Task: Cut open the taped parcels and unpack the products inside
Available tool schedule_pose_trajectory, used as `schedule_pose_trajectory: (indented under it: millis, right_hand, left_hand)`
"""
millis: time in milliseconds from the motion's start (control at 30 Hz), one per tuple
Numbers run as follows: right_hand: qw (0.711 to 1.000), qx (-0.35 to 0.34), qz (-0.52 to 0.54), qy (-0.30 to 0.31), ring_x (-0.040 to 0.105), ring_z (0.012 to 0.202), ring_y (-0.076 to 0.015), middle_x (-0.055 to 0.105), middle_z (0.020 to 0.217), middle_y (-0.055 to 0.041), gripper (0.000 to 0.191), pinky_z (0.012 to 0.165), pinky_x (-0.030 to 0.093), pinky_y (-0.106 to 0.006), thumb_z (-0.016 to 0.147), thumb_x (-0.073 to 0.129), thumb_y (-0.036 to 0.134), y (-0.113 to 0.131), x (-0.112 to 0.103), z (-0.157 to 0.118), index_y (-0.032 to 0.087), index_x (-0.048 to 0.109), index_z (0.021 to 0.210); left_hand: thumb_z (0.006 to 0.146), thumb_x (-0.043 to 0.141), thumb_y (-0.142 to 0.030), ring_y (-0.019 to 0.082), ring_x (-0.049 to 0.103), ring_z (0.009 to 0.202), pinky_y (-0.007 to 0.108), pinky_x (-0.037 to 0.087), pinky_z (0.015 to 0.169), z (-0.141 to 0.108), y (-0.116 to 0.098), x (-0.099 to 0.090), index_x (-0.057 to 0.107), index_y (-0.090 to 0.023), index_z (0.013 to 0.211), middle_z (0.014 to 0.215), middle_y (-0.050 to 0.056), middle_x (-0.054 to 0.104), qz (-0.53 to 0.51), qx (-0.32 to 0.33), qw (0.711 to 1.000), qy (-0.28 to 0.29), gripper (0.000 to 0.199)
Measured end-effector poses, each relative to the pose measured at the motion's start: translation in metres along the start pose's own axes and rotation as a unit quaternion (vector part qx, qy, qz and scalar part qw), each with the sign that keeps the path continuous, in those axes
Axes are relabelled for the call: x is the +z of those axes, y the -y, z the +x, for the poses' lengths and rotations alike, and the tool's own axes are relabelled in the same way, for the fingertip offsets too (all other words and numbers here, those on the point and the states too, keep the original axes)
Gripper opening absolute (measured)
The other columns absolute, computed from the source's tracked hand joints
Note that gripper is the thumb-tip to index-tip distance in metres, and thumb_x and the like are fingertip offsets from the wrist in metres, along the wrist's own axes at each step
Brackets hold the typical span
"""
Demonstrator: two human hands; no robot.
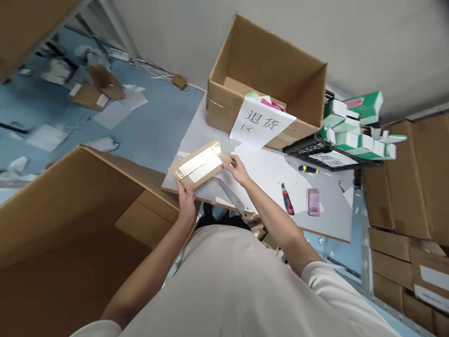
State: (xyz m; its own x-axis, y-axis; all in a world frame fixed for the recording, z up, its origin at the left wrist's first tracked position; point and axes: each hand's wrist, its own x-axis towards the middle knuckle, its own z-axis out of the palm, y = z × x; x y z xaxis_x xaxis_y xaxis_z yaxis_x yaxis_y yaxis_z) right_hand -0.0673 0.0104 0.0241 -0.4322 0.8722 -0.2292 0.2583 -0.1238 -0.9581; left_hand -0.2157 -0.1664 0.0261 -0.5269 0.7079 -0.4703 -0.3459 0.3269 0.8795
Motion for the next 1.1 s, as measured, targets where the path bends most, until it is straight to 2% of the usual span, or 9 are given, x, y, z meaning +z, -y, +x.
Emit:
schedule_pose_trajectory:
  millis: [100, 200, 300, 367, 500, 667, 800, 933, 1100]
  right_hand:
    - [0.995, -0.002, 0.019, -0.093, 0.05, 0.122, -0.0224, 0.056, 0.127, -0.008, 0.054, 0.108, 0.038, -0.041, 0.071, 0.07, 0.049, -0.011, -0.046, -0.07, 0.023, 0.053, 0.115]
    - [0.981, 0.043, 0.026, -0.185, 0.052, 0.123, -0.0241, 0.054, 0.131, -0.0102, 0.053, 0.108, 0.038, -0.044, 0.072, 0.07, 0.046, -0.025, -0.083, -0.136, 0.024, 0.051, 0.116]
    - [0.965, 0.091, 0.039, -0.242, 0.053, 0.123, -0.0255, 0.051, 0.135, -0.0123, 0.056, 0.108, 0.038, -0.047, 0.072, 0.07, 0.043, -0.046, -0.103, -0.184, 0.023, 0.048, 0.12]
    - [0.958, 0.105, 0.05, -0.263, 0.053, 0.124, -0.0263, 0.048, 0.139, -0.0132, 0.059, 0.108, 0.038, -0.048, 0.071, 0.07, 0.041, -0.063, -0.11, -0.203, 0.023, 0.046, 0.123]
    - [0.95, 0.112, 0.071, -0.281, 0.049, 0.128, -0.0263, 0.043, 0.142, -0.0155, 0.068, 0.109, 0.037, -0.046, 0.068, 0.071, 0.038, -0.094, -0.118, -0.215, 0.022, 0.042, 0.127]
    - [0.954, 0.117, 0.061, -0.268, 0.051, 0.124, -0.0271, 0.043, 0.142, -0.0147, 0.078, 0.101, 0.045, -0.047, 0.065, 0.071, 0.034, -0.11, -0.135, -0.206, 0.025, 0.037, 0.135]
    - [0.966, 0.122, 0.008, -0.228, 0.052, 0.122, -0.0269, 0.045, 0.141, -0.0128, 0.081, 0.096, 0.049, -0.046, 0.065, 0.07, 0.03, -0.114, -0.148, -0.2, 0.026, 0.036, 0.139]
    - [0.972, 0.129, -0.054, -0.189, 0.049, 0.124, -0.0279, 0.048, 0.139, -0.0118, 0.079, 0.096, 0.047, -0.047, 0.066, 0.068, 0.025, -0.121, -0.158, -0.198, 0.026, 0.038, 0.139]
    - [0.974, 0.137, -0.061, -0.17, 0.049, 0.126, -0.0283, 0.044, 0.143, -0.0123, 0.081, 0.097, 0.046, -0.048, 0.066, 0.067, 0.022, -0.131, -0.165, -0.197, 0.027, 0.034, 0.14]
  left_hand:
    - [0.086, 0.043, -0.067, 0.023, 0.016, 0.146, 0.04, 0.018, 0.119, 0.005, 0.005, 0.021, 0.008, -0.03, 0.152, 0.159, 0.002, 0.016, 0.056, 0.079, 0.991, 0.092, 0.084]
    - [0.084, 0.05, -0.064, 0.026, 0.019, 0.146, 0.04, 0.015, 0.12, 0.012, 0.013, 0.055, 0.019, -0.023, 0.152, 0.158, 0.006, 0.023, 0.107, 0.087, 0.969, 0.203, 0.084]
    - [0.084, 0.052, -0.061, 0.027, 0.022, 0.144, 0.041, 0.017, 0.119, 0.015, 0.024, 0.09, 0.022, -0.024, 0.151, 0.156, 0.007, 0.027, 0.148, 0.07, 0.944, 0.285, 0.082]
    - [0.084, 0.053, -0.059, 0.028, 0.022, 0.144, 0.042, 0.017, 0.119, 0.013, 0.033, 0.109, 0.022, -0.024, 0.151, 0.155, 0.008, 0.029, 0.18, 0.067, 0.929, 0.315, 0.081]
    - [0.08, 0.059, -0.055, 0.03, 0.024, 0.143, 0.045, 0.019, 0.117, 0.008, 0.052, 0.127, 0.018, -0.022, 0.152, 0.152, 0.013, 0.032, 0.257, 0.077, 0.904, 0.334, 0.089]
    - [0.073, 0.069, -0.048, 0.031, 0.037, 0.135, 0.046, 0.028, 0.113, 0.006, 0.07, 0.125, 0.019, -0.022, 0.151, 0.145, 0.014, 0.038, 0.259, 0.115, 0.906, 0.315, 0.097]
    - [0.067, 0.074, -0.045, 0.032, 0.049, 0.124, 0.047, 0.041, 0.102, 0.004, 0.071, 0.124, 0.024, -0.021, 0.149, 0.144, 0.017, 0.04, 0.255, 0.109, 0.914, 0.296, 0.099]
    - [0.057, 0.081, -0.043, 0.035, 0.05, 0.124, 0.05, 0.041, 0.102, 0.005, 0.068, 0.122, 0.035, -0.018, 0.144, 0.143, 0.02, 0.041, 0.289, 0.107, 0.913, 0.267, 0.101]
    - [0.05, 0.082, -0.041, 0.038, 0.047, 0.127, 0.052, 0.037, 0.105, 0.011, 0.068, 0.117, 0.047, -0.015, 0.136, 0.139, 0.02, 0.047, 0.296, 0.092, 0.918, 0.249, 0.097]
